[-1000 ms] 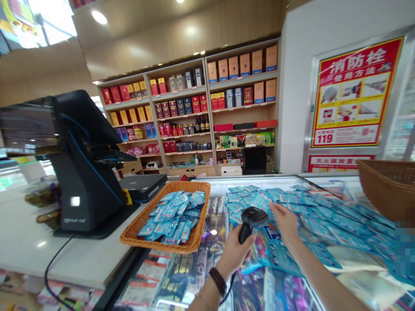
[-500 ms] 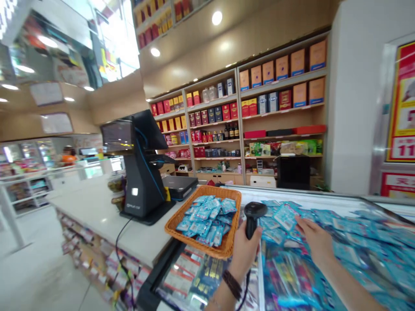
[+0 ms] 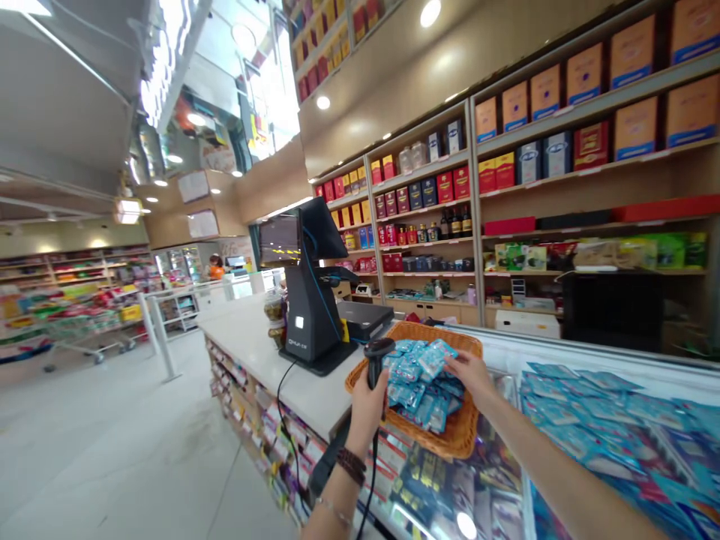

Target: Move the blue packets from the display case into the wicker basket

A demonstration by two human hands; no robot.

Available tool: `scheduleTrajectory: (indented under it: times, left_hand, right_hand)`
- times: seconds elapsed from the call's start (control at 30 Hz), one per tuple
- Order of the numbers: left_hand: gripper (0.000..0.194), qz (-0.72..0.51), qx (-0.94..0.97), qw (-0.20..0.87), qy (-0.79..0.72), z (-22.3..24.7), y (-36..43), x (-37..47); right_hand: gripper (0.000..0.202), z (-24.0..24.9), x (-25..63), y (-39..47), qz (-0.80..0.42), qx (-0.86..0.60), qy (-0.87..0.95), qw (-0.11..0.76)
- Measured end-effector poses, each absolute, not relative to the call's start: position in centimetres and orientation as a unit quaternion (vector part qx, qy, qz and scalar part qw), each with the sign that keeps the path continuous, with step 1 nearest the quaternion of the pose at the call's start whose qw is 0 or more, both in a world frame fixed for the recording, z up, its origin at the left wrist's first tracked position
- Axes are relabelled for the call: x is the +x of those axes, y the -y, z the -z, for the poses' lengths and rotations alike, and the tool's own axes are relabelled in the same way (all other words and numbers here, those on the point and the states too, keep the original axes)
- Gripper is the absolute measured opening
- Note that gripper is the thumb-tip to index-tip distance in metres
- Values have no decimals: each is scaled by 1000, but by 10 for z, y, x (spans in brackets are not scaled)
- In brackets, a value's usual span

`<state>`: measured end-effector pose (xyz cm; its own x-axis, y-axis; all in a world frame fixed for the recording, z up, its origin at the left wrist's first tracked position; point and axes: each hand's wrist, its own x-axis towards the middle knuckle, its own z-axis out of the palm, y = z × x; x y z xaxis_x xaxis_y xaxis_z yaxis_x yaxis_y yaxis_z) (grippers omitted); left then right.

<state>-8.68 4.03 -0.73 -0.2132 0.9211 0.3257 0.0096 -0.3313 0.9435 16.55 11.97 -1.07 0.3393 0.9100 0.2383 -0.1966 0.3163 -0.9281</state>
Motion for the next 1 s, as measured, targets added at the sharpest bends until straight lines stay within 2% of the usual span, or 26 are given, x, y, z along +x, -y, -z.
scheduleTrajectory:
  times: [0.1, 0.27, 0.47, 0.67, 0.83, 1.0]
  left_hand:
    - [81, -629, 510, 363, -461, 12, -40, -103]
    - [83, -624, 511, 372, -459, 17, -33, -100]
    - [82, -596, 555, 411, -410, 16, -23, -48]
    - [81, -534, 599, 508, -314, 15, -12, 40]
    - [83, -492, 619, 553, -263, 22, -3, 113]
    - [81, -450, 610, 604, -245, 36, 11, 170]
  right_hand:
    - [36, 14, 147, -131, -405, -440, 431, 676]
    - [45, 27, 172, -125, -308, -458, 491, 674]
    - [34, 42, 287, -82, -220, -520, 468, 680]
    - [33, 51, 431, 4, -113, -622, 385, 673]
    - [25, 69, 511, 85, -42, -721, 406, 560]
    - [21, 89, 518, 116, -10, -796, 432, 424]
